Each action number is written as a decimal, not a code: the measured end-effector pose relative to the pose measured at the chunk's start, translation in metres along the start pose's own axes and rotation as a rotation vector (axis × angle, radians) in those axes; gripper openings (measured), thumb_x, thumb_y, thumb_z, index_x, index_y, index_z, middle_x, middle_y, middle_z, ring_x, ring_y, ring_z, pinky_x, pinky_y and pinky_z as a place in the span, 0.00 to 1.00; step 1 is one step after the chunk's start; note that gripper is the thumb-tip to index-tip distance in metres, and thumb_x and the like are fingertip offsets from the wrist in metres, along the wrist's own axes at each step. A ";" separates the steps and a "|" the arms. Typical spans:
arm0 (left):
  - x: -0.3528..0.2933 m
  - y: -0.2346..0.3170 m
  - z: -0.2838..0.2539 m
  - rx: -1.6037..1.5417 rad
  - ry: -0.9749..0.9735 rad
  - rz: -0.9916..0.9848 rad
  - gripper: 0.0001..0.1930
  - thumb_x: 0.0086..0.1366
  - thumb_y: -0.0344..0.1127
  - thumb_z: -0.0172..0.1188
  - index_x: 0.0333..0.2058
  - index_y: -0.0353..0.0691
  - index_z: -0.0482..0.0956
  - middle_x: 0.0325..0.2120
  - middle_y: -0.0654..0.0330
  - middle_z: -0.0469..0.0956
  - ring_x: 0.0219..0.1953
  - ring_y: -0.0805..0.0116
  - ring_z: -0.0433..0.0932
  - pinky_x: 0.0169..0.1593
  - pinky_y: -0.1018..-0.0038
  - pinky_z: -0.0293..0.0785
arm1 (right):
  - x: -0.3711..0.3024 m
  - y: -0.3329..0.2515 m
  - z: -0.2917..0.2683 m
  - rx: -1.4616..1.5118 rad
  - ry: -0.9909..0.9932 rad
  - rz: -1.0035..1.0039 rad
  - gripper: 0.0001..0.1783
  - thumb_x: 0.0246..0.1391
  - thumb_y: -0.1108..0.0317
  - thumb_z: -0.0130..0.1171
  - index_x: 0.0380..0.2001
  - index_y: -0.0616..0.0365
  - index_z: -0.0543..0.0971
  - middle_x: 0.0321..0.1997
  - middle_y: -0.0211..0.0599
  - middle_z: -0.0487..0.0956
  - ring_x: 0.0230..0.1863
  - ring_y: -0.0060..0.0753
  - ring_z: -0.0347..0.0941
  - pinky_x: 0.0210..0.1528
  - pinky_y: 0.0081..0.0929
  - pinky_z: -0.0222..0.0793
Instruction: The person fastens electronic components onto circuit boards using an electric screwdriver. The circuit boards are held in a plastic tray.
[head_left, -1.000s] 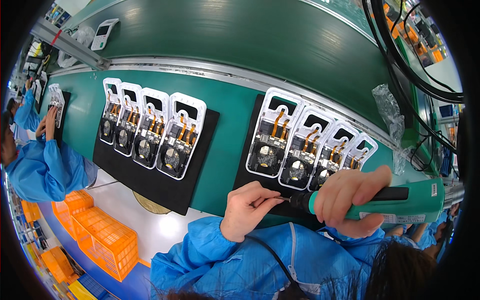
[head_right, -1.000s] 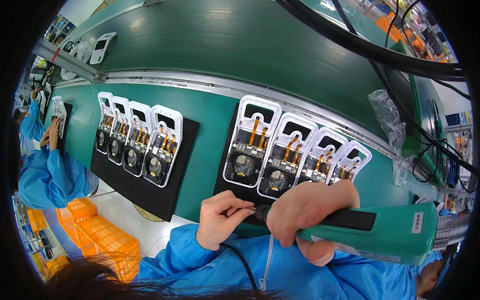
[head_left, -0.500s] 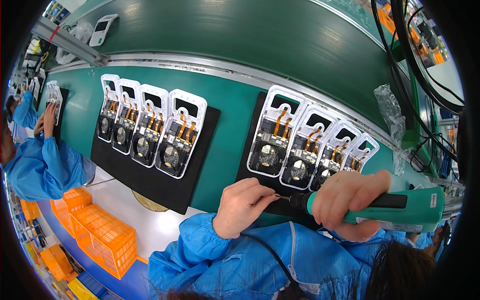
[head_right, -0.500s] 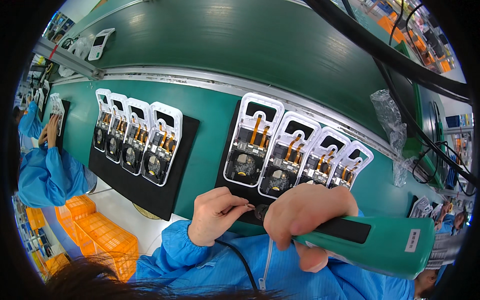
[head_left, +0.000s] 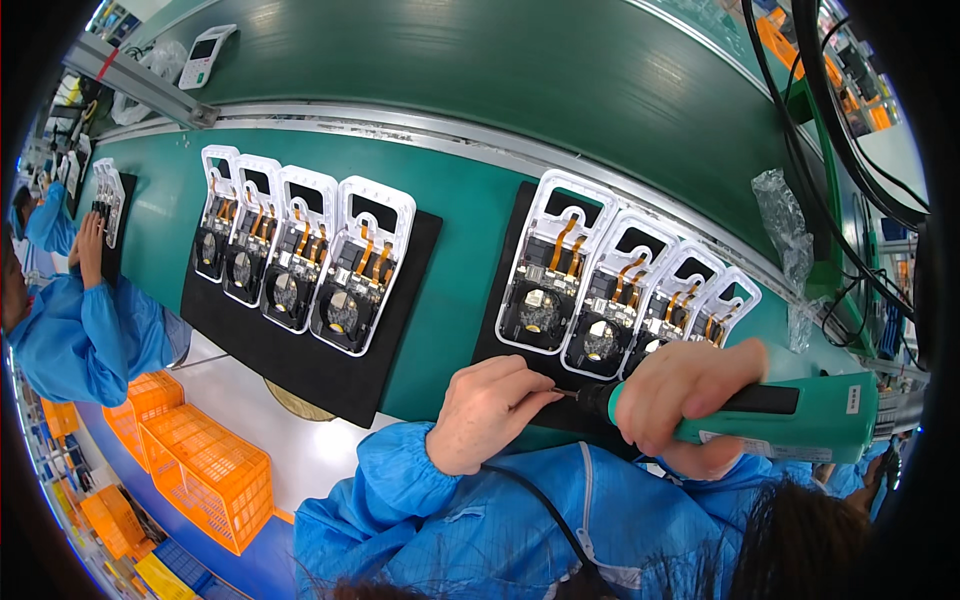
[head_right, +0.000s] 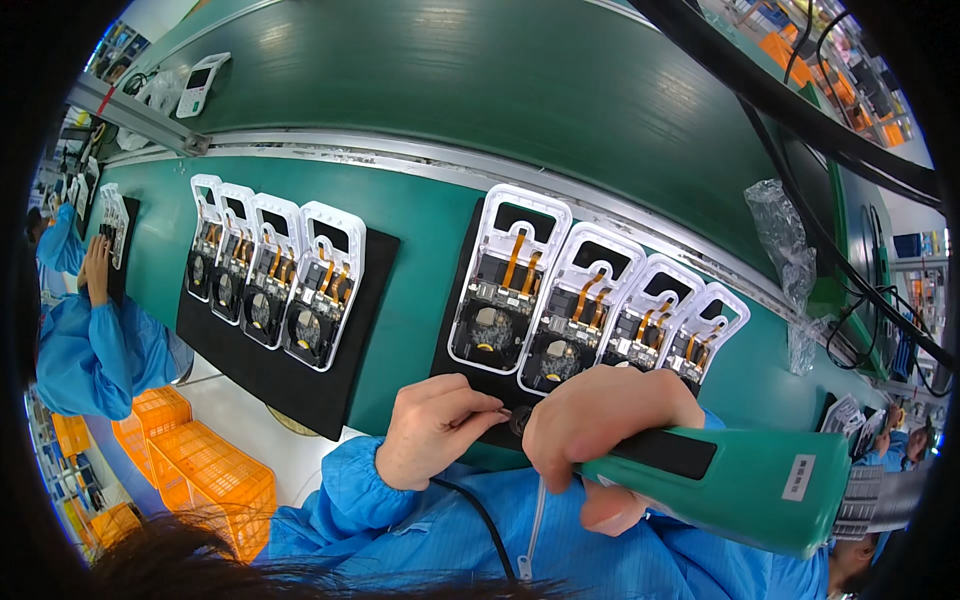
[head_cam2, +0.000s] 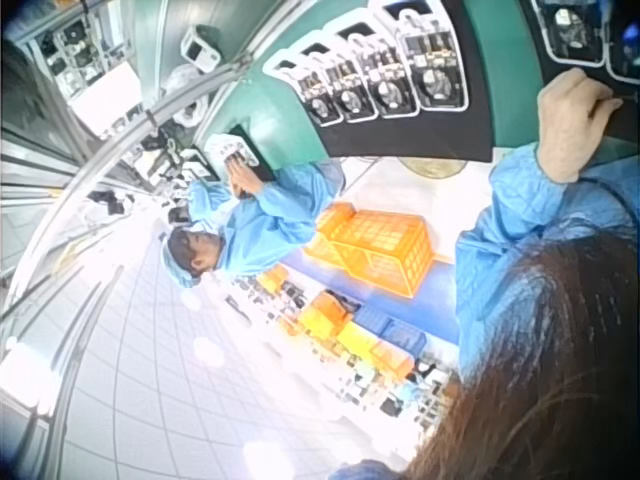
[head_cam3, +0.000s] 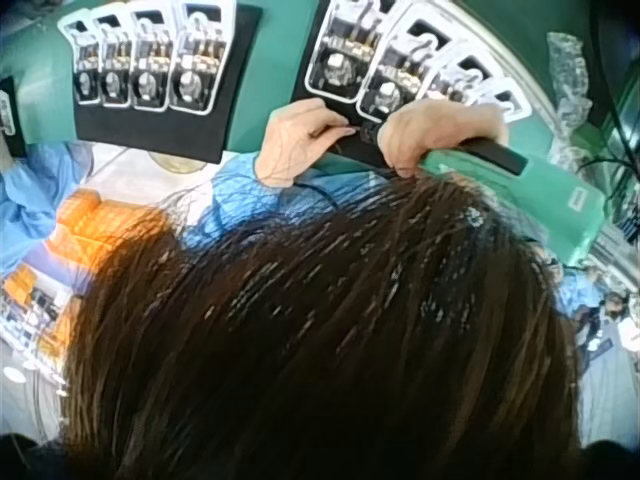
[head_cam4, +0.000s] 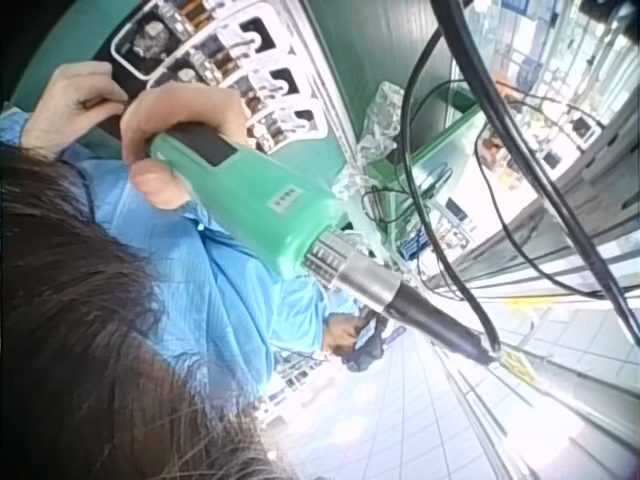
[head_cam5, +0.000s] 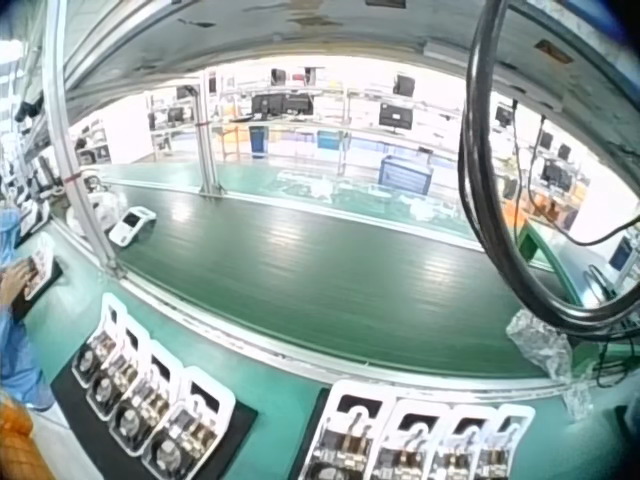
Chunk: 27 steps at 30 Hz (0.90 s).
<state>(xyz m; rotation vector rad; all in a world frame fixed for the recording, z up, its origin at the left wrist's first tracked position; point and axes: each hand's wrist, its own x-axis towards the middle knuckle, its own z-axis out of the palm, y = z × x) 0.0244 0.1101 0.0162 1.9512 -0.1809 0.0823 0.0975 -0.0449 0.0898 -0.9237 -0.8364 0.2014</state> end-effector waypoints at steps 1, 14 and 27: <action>0.000 -0.001 0.000 0.008 0.004 0.014 0.06 0.42 0.26 0.65 0.23 0.37 0.80 0.13 0.61 0.67 0.15 0.70 0.67 0.18 0.75 0.61 | 0.000 0.001 0.000 0.000 0.000 0.000 0.19 0.54 0.56 0.52 0.31 0.60 0.58 0.11 0.37 0.70 0.06 0.25 0.63 0.07 0.21 0.62; -0.006 -0.012 0.002 0.267 0.206 0.109 0.20 0.47 0.25 0.62 0.42 0.37 0.76 0.08 0.63 0.61 0.09 0.71 0.63 0.16 0.74 0.59 | 0.012 -0.006 -0.005 -0.022 0.086 -0.058 0.19 0.53 0.59 0.54 0.34 0.61 0.60 0.15 0.40 0.71 0.10 0.28 0.64 0.12 0.24 0.64; -0.008 -0.017 0.006 0.777 0.106 0.066 0.25 0.45 0.24 0.57 0.47 0.36 0.72 0.09 0.67 0.59 0.10 0.75 0.63 0.16 0.77 0.60 | 0.042 0.035 0.006 -0.306 0.130 0.044 0.23 0.54 0.48 0.49 0.33 0.56 0.58 0.11 0.32 0.67 0.08 0.24 0.60 0.10 0.22 0.60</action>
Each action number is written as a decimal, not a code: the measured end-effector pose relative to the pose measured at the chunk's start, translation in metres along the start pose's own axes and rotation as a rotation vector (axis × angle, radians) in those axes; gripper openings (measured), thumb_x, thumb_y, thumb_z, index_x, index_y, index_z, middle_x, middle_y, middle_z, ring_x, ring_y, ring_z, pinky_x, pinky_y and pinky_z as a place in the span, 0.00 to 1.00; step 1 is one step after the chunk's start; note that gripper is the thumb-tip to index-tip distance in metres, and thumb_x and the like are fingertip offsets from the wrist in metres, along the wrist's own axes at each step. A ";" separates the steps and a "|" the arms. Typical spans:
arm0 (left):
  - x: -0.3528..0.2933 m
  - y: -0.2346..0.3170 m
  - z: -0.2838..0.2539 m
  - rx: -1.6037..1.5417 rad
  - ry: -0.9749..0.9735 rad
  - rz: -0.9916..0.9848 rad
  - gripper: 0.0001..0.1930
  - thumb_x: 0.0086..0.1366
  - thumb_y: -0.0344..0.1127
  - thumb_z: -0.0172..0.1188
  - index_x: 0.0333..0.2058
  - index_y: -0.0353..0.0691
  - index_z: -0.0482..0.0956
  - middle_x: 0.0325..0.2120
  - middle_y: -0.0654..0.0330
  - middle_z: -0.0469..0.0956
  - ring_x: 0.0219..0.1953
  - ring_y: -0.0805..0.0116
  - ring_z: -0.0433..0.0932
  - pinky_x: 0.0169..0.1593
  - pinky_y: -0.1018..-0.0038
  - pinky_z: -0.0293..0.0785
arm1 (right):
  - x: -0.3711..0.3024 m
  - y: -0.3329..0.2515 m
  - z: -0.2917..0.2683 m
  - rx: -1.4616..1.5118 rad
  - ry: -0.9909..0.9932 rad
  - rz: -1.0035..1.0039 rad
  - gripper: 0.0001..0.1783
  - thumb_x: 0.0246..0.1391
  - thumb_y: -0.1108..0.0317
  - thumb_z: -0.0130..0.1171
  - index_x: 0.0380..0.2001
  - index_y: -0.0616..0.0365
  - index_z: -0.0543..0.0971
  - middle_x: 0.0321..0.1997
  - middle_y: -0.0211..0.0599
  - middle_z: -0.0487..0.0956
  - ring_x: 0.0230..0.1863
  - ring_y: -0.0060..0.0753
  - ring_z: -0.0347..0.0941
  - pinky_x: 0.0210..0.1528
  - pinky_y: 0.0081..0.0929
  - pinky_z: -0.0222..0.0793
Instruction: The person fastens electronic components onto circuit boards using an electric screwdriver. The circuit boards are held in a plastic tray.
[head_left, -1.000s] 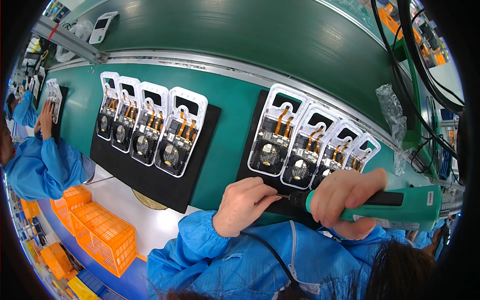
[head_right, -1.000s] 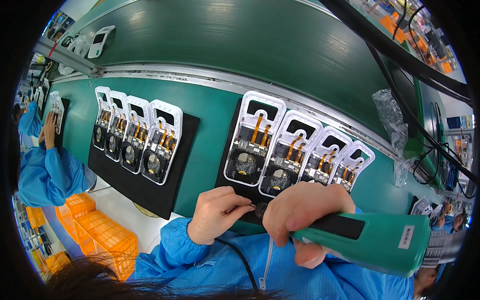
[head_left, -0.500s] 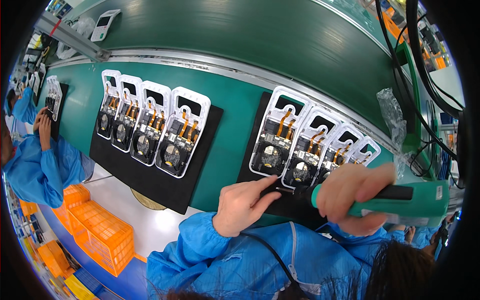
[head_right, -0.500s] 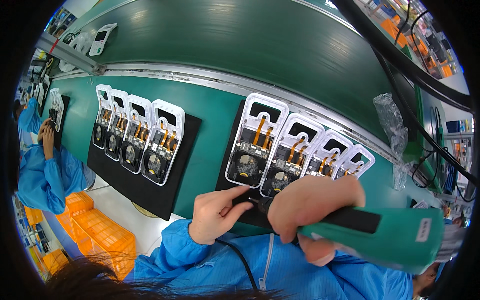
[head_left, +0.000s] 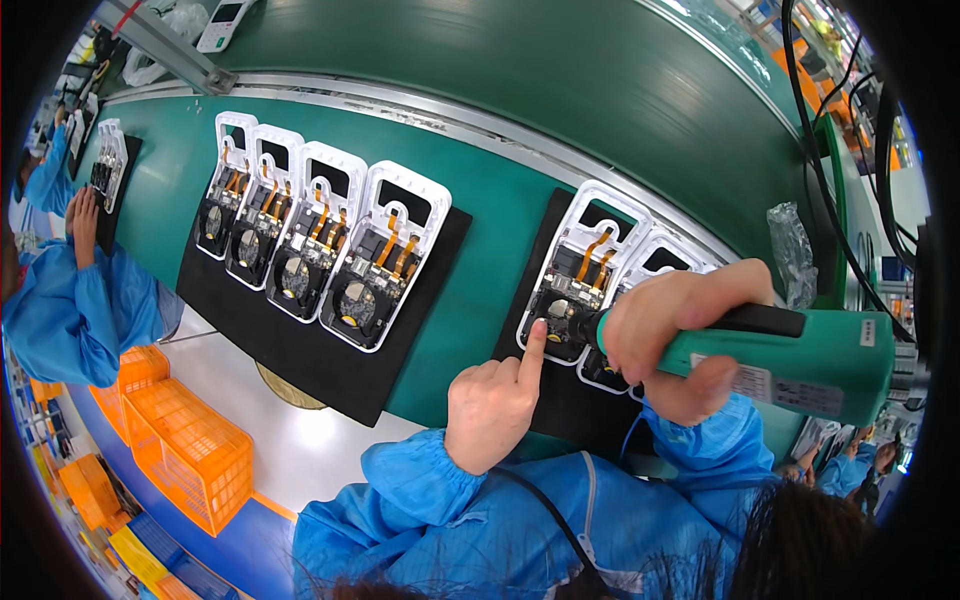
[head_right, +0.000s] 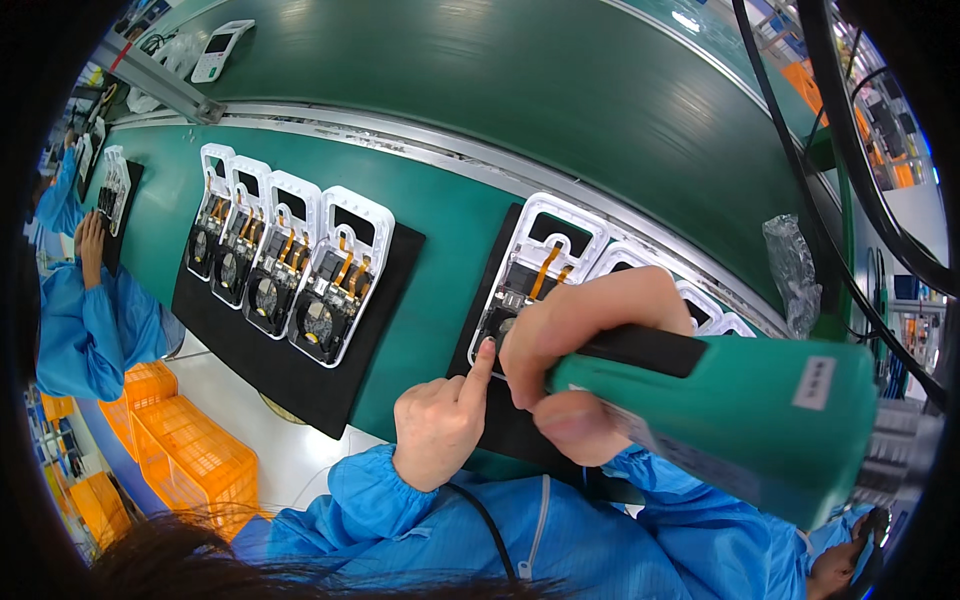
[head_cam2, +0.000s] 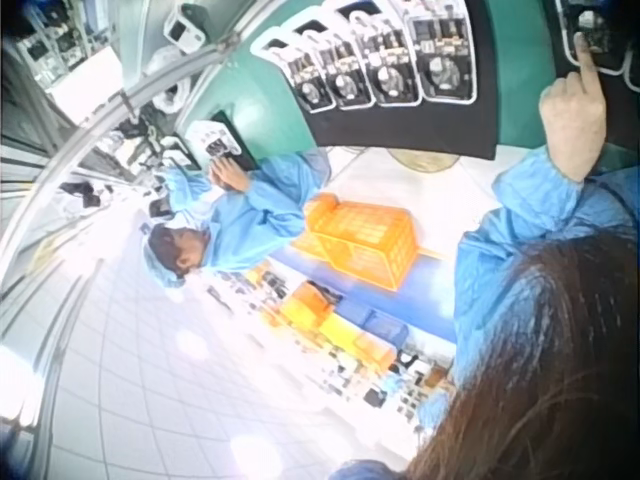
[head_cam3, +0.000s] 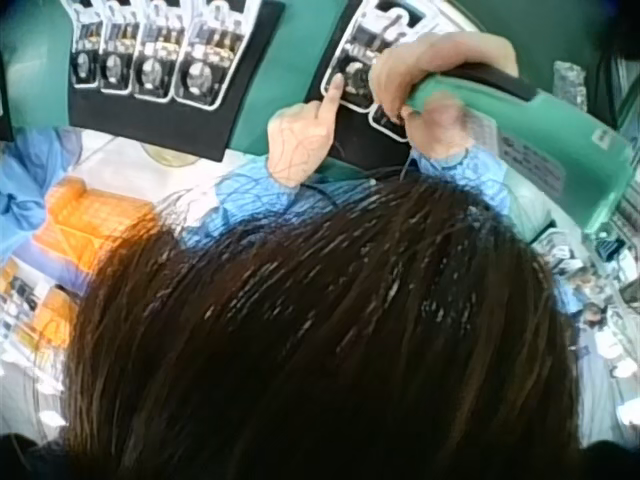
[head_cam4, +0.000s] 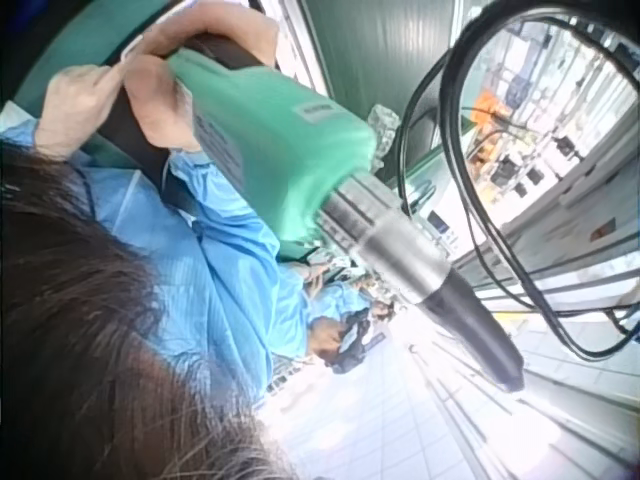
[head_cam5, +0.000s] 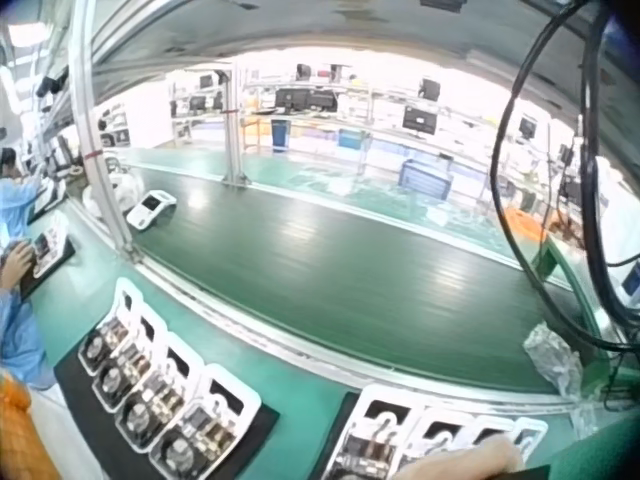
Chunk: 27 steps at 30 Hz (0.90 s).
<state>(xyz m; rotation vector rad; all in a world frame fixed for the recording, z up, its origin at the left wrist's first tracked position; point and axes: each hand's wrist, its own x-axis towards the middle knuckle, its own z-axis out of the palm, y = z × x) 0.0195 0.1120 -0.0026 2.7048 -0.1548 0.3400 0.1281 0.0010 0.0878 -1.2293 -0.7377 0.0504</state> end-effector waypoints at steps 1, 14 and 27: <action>0.001 0.001 -0.001 0.006 -0.015 -0.004 0.25 0.44 0.25 0.57 0.47 0.36 0.73 0.09 0.67 0.59 0.11 0.75 0.63 0.16 0.77 0.60 | 0.001 0.002 0.001 0.022 -0.027 0.010 0.22 0.53 0.49 0.50 0.33 0.57 0.58 0.12 0.34 0.68 0.09 0.24 0.61 0.11 0.22 0.60; -0.002 -0.001 -0.005 0.017 -0.085 0.027 0.29 0.43 0.27 0.52 0.50 0.34 0.70 0.10 0.68 0.59 0.12 0.78 0.64 0.17 0.81 0.62 | 0.003 0.014 0.004 0.038 -0.159 0.073 0.23 0.51 0.51 0.55 0.33 0.58 0.60 0.14 0.35 0.68 0.11 0.25 0.62 0.13 0.23 0.61; 0.000 0.004 -0.008 0.100 -0.118 0.032 0.25 0.47 0.26 0.52 0.49 0.34 0.71 0.09 0.70 0.59 0.12 0.80 0.63 0.15 0.82 0.58 | 0.002 0.016 0.018 -0.022 -0.073 0.130 0.19 0.50 0.56 0.57 0.30 0.56 0.61 0.13 0.36 0.68 0.11 0.26 0.61 0.15 0.25 0.60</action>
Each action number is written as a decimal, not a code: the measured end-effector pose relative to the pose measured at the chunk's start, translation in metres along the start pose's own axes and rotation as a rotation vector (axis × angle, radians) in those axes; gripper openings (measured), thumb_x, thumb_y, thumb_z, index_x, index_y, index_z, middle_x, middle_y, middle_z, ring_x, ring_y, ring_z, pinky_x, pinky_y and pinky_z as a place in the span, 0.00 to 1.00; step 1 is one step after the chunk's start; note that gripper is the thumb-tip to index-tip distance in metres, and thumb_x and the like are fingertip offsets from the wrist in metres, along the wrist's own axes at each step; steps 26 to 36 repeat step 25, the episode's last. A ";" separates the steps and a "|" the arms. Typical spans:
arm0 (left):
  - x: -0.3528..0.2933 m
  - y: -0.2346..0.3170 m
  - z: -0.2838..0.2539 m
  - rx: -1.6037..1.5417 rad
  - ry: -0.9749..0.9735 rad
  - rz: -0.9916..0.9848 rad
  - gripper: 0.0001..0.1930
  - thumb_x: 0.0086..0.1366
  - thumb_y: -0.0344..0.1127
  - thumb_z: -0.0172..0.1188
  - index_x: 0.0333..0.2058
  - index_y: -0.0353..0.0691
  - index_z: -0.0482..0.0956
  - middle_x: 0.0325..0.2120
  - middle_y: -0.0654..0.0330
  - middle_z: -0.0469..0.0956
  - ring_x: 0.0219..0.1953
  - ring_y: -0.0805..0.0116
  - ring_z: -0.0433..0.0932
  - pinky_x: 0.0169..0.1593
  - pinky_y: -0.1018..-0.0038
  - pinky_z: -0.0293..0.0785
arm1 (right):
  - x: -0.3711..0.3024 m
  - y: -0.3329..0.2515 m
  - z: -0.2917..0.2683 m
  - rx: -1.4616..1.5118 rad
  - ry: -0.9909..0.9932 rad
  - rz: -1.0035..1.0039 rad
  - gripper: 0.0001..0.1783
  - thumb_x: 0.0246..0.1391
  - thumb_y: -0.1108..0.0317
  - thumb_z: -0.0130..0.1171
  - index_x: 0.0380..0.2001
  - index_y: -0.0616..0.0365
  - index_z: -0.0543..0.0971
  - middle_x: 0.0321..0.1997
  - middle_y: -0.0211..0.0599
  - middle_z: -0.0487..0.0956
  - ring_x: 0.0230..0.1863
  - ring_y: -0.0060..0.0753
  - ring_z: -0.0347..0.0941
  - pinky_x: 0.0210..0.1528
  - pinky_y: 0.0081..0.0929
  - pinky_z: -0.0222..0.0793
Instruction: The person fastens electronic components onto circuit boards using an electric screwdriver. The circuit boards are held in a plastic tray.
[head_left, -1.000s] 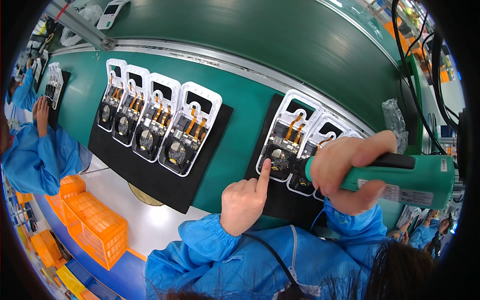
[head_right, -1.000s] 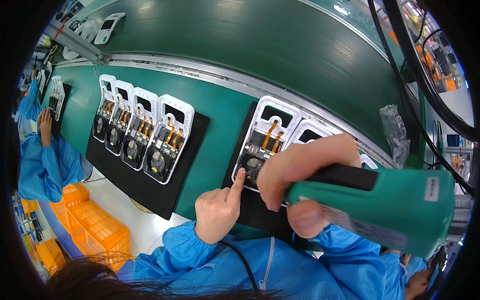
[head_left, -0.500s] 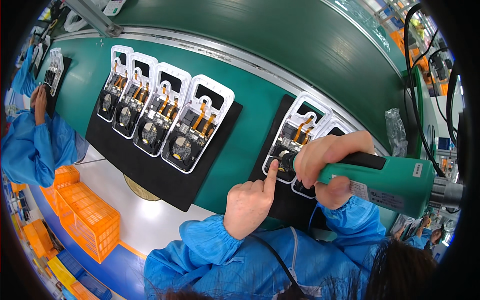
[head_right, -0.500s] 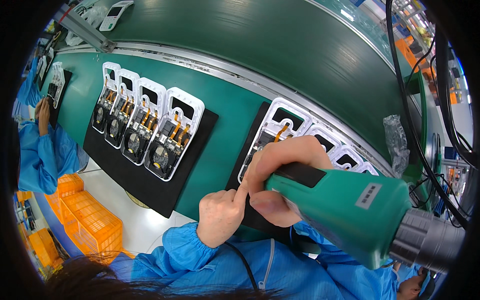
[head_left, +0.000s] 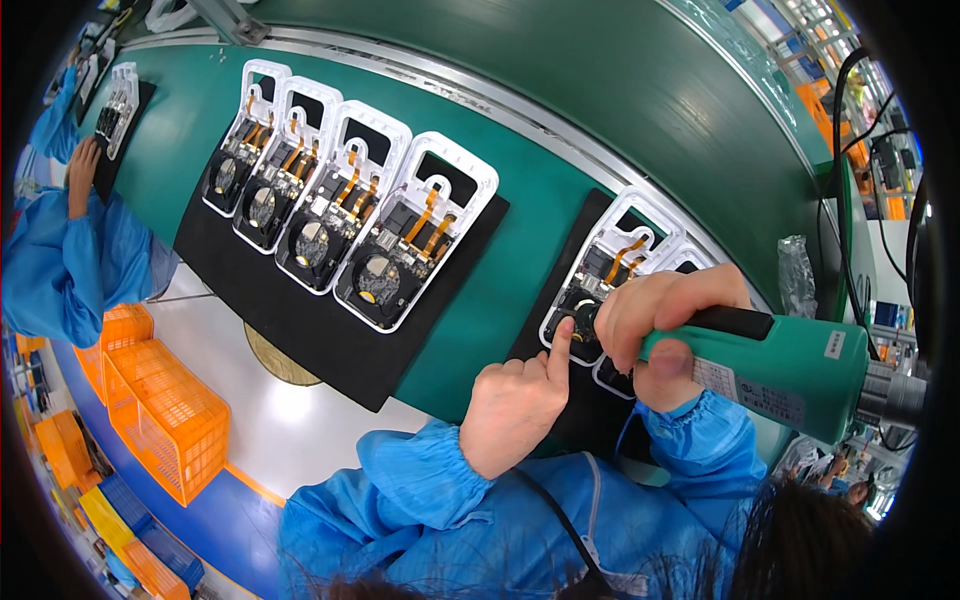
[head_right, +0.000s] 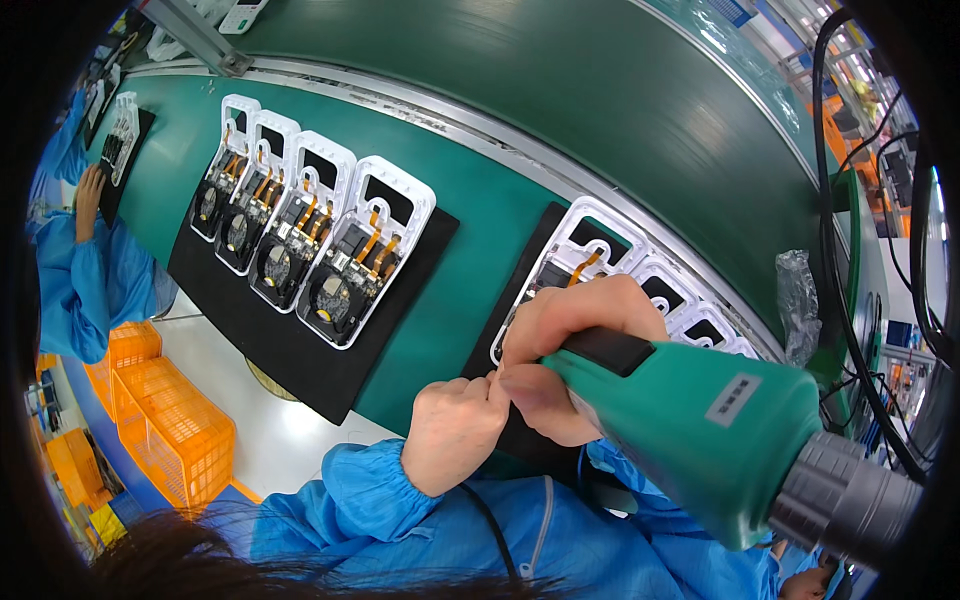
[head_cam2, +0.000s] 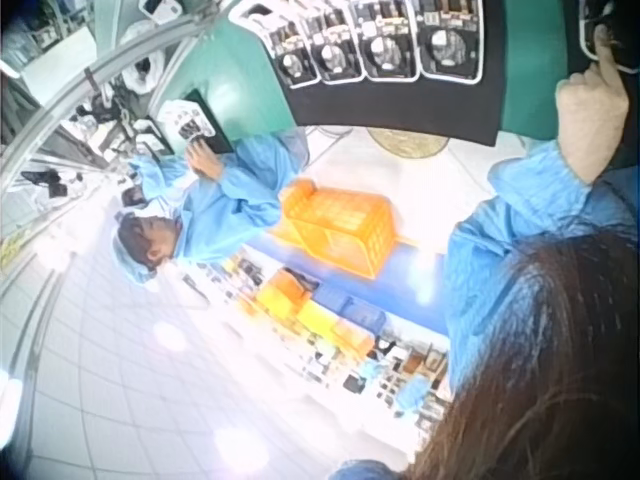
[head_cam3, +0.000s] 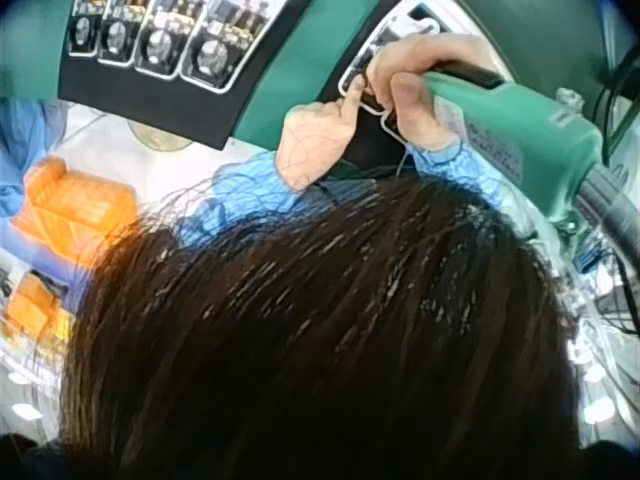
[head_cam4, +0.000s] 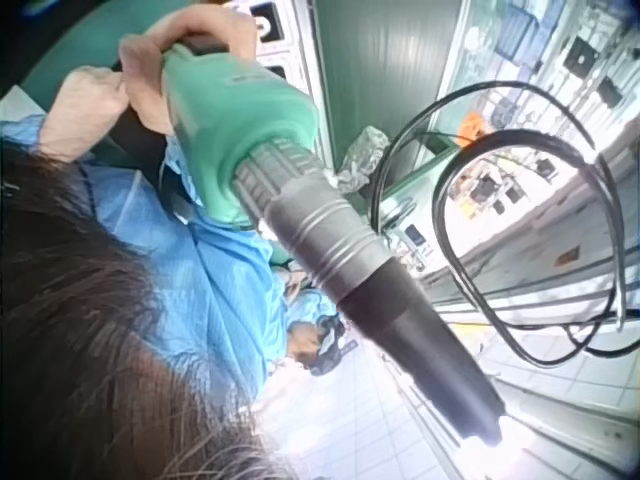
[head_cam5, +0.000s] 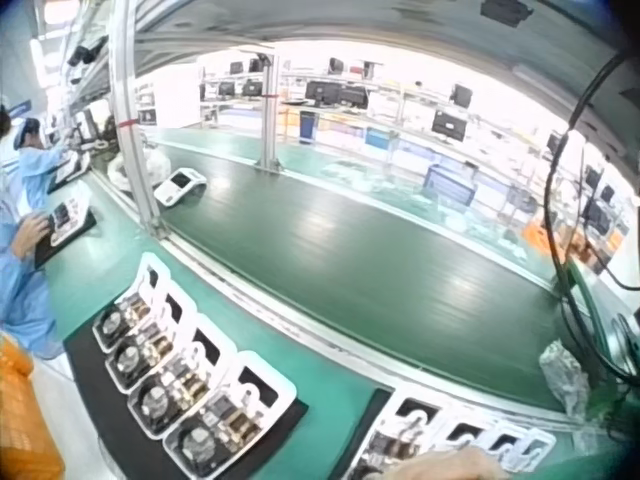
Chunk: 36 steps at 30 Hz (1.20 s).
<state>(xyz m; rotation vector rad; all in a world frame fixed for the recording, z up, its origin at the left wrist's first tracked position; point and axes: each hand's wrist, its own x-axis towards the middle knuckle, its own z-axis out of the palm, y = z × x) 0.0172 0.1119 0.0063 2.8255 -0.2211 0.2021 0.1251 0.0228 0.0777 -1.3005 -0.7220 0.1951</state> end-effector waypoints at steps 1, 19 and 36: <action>-0.001 0.000 0.001 0.000 0.000 0.006 0.26 0.46 0.27 0.52 0.49 0.34 0.71 0.09 0.70 0.59 0.12 0.80 0.63 0.15 0.82 0.58 | 0.000 0.000 0.000 -0.006 -0.018 -0.005 0.19 0.50 0.57 0.57 0.30 0.56 0.60 0.13 0.36 0.68 0.11 0.26 0.60 0.15 0.25 0.59; 0.003 -0.005 -0.016 0.013 -0.109 0.030 0.25 0.47 0.28 0.53 0.49 0.37 0.71 0.12 0.65 0.68 0.13 0.70 0.70 0.17 0.75 0.65 | -0.012 -0.043 -0.025 0.035 0.314 -0.181 0.21 0.55 0.49 0.49 0.34 0.57 0.60 0.13 0.30 0.64 0.08 0.22 0.57 0.10 0.20 0.55; 0.030 -0.030 -0.025 -0.527 -0.035 -0.337 0.19 0.58 0.30 0.53 0.50 0.41 0.70 0.09 0.49 0.64 0.10 0.68 0.67 0.19 0.68 0.62 | -0.058 -0.099 -0.071 -0.029 0.532 -0.287 0.19 0.58 0.49 0.42 0.34 0.55 0.60 0.13 0.28 0.63 0.06 0.19 0.55 0.08 0.16 0.54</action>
